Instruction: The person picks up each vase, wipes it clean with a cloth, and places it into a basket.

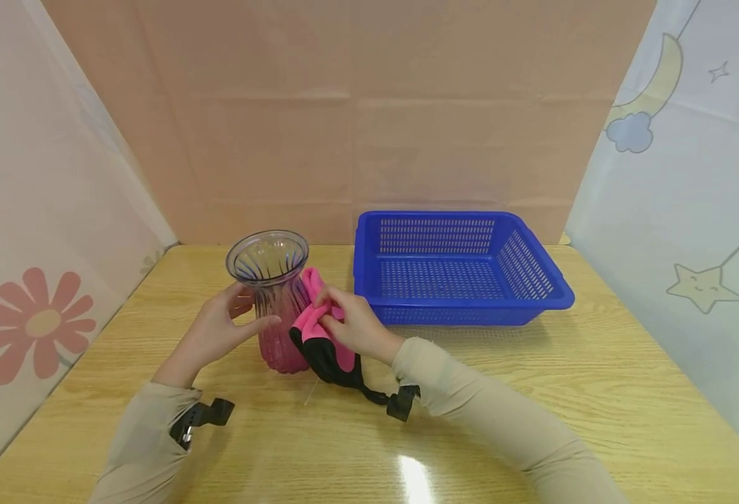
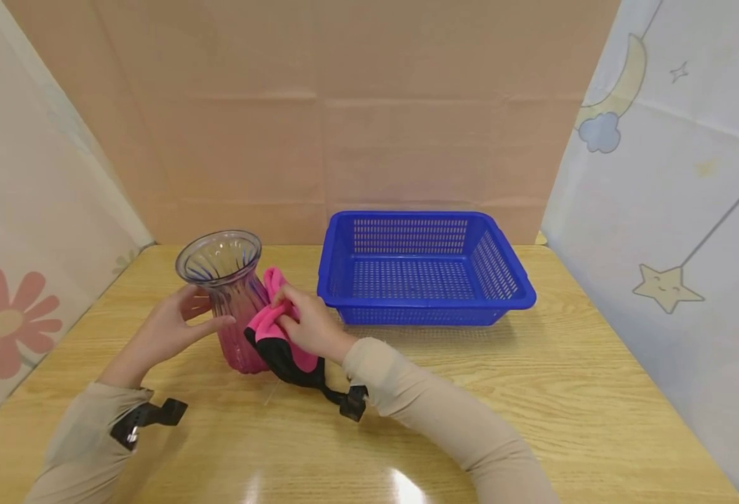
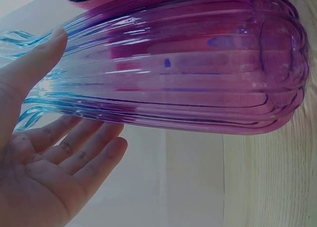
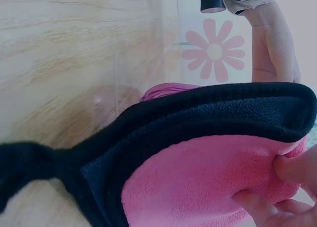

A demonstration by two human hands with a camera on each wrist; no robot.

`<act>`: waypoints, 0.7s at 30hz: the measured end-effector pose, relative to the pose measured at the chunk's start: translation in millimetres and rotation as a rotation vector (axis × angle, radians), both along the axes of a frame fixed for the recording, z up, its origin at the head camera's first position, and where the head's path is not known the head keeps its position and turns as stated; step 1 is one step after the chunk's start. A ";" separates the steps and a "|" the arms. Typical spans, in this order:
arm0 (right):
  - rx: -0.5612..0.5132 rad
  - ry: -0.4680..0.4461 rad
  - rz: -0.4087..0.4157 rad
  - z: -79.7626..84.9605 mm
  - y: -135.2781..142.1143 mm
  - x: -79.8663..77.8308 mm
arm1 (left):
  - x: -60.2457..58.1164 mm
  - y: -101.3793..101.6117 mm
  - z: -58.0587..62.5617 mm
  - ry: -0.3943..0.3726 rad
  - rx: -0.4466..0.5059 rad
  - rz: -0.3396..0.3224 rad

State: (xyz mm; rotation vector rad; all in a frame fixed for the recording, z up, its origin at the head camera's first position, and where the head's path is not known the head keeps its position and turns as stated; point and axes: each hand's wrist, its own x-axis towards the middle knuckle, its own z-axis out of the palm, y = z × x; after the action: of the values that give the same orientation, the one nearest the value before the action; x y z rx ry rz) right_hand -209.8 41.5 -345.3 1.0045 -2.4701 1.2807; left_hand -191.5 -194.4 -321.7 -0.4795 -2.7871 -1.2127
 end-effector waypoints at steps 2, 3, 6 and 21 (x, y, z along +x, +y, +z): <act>-0.003 0.018 -0.004 2.4 -0.6 0.1 | -0.2 0.1 0.0 0.004 -0.006 0.003; -0.007 0.022 -0.004 4.2 -1.0 0.4 | -0.5 0.2 0.0 0.007 -0.009 0.004; -0.021 0.041 -0.004 9.4 -2.5 0.3 | -1.2 0.2 -0.6 0.016 -0.008 0.006; -0.089 0.032 0.007 34.1 -6.9 -1.7 | 1.2 0.4 2.3 0.024 -0.004 -0.001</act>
State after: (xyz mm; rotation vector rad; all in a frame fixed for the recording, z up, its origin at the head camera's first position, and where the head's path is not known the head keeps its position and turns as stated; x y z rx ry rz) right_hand -211.6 34.6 -311.2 1.0053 -2.3651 1.3532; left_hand -190.4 -194.0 -319.4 -0.4932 -2.7702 -1.1933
